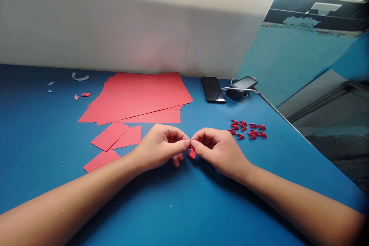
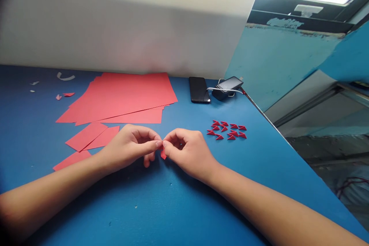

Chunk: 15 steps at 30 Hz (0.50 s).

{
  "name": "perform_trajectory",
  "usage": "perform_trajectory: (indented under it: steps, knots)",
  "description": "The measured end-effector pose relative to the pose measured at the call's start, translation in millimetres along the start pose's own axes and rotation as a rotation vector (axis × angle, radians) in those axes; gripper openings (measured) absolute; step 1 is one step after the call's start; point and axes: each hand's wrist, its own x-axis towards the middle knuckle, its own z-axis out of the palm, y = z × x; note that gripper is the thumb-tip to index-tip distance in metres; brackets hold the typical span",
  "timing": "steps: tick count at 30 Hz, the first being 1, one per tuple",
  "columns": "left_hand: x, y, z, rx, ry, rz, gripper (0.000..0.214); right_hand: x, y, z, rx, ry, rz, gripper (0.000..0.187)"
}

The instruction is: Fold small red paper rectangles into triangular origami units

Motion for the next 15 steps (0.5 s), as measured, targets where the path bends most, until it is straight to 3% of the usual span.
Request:
perform_trajectory:
  steps: [15]
  knots:
    - [0.5, 0.9, 1.0, 0.034, 0.006, -0.011, 0.015, 0.0, -0.7, 2.1, -0.095, 0.032, -0.072, 0.013]
